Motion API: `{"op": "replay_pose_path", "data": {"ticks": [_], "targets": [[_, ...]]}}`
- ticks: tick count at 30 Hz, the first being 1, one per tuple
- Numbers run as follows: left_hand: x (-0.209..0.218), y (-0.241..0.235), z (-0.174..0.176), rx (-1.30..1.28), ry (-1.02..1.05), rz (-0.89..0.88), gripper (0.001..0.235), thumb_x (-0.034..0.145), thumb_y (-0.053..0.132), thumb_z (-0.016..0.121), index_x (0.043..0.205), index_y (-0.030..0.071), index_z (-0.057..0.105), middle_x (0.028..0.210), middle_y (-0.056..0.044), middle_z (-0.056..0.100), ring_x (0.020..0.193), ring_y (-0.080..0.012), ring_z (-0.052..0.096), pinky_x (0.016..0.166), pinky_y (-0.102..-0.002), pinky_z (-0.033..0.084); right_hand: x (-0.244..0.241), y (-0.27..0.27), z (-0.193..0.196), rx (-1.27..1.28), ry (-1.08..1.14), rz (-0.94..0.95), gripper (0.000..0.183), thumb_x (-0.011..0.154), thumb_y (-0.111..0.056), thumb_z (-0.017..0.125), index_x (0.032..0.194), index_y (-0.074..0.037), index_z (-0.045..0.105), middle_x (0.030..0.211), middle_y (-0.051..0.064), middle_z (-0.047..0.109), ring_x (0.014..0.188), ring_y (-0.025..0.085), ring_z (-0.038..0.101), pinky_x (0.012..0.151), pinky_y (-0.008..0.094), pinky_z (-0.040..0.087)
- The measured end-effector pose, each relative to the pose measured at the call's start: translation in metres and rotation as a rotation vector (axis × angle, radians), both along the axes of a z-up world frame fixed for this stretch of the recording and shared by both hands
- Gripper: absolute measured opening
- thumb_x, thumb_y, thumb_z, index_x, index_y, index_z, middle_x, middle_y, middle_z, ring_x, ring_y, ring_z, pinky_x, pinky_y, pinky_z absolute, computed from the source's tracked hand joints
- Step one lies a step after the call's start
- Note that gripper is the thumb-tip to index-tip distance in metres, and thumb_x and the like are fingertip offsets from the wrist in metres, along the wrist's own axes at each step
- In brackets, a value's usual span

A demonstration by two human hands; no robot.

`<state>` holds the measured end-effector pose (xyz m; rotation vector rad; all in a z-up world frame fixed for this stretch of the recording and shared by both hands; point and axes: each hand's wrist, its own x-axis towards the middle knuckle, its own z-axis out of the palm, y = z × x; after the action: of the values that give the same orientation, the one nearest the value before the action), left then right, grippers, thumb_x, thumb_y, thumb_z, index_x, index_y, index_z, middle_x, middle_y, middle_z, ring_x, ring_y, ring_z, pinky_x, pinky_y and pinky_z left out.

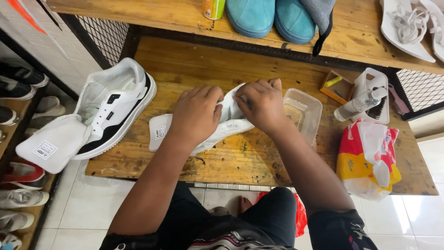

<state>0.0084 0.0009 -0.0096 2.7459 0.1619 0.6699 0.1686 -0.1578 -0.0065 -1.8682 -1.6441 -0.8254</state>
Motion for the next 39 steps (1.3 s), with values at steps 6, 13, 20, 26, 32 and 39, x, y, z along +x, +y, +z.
{"op": "replay_pose_path", "data": {"ticks": [6, 13, 20, 26, 32, 39], "targets": [[-0.011, 0.005, 0.000, 0.045, 0.015, -0.007, 0.011, 0.097, 0.015, 0.055, 0.105, 0.018, 0.063, 0.098, -0.008, 0.065, 0.099, -0.0338, 0.068, 0.081, -0.048, 0.050, -0.007, 0.002, 0.010, -0.005, -0.028, 0.069, 0.014, 0.084, -0.011, 0.080, 0.092, -0.018, 0.071, 0.090, -0.004, 0.073, 0.080, 0.019, 0.068, 0.080, 0.036, 0.038], [-0.009, 0.008, -0.003, -0.053, 0.024, -0.027, 0.018, 0.097, 0.010, 0.053, 0.106, 0.015, 0.067, 0.096, -0.009, 0.066, 0.096, -0.0339, 0.069, 0.081, -0.047, 0.051, -0.013, 0.001, 0.014, -0.033, -0.028, 0.074, 0.010, 0.088, -0.009, 0.077, 0.094, -0.017, 0.073, 0.094, -0.003, 0.073, 0.081, 0.019, 0.069, 0.085, 0.037, 0.035], [-0.010, 0.007, -0.004, -0.029, 0.075, 0.041, 0.017, 0.099, 0.016, 0.056, 0.107, 0.015, 0.071, 0.099, -0.008, 0.065, 0.101, -0.0319, 0.068, 0.085, -0.047, 0.049, -0.009, 0.002, 0.012, -0.103, -0.039, 0.079, 0.012, 0.087, -0.011, 0.075, 0.098, -0.016, 0.073, 0.098, -0.001, 0.073, 0.087, 0.020, 0.069, 0.088, 0.041, 0.034], [-0.012, 0.007, -0.008, -0.022, 0.062, 0.047, 0.018, 0.093, 0.018, 0.061, 0.102, 0.012, 0.076, 0.104, -0.009, 0.063, 0.107, -0.0341, 0.063, 0.086, -0.048, 0.048, -0.002, 0.003, 0.008, -0.167, -0.037, 0.076, 0.012, 0.089, -0.017, 0.073, 0.101, -0.018, 0.072, 0.101, -0.002, 0.072, 0.090, 0.019, 0.068, 0.090, 0.043, 0.033], [-0.004, 0.003, 0.000, -0.034, -0.008, 0.055, 0.029, 0.096, 0.029, 0.062, 0.119, 0.014, 0.070, 0.108, -0.009, 0.062, 0.108, -0.0360, 0.064, 0.088, -0.051, 0.049, -0.003, 0.003, 0.010, -0.197, -0.031, 0.069, 0.013, 0.089, -0.018, 0.073, 0.102, -0.018, 0.072, 0.102, -0.002, 0.071, 0.093, 0.020, 0.068, 0.090, 0.043, 0.034], [0.013, 0.000, -0.037, 0.238, -0.325, -0.023, 0.007, 0.093, 0.016, 0.065, 0.094, 0.019, 0.071, 0.094, -0.001, 0.059, 0.089, -0.0261, 0.063, 0.071, -0.040, 0.044, -0.001, 0.003, 0.008, -0.226, -0.043, 0.042, 0.016, 0.085, -0.019, 0.075, 0.101, -0.017, 0.072, 0.103, -0.001, 0.072, 0.094, 0.021, 0.069, 0.089, 0.044, 0.034]]}}
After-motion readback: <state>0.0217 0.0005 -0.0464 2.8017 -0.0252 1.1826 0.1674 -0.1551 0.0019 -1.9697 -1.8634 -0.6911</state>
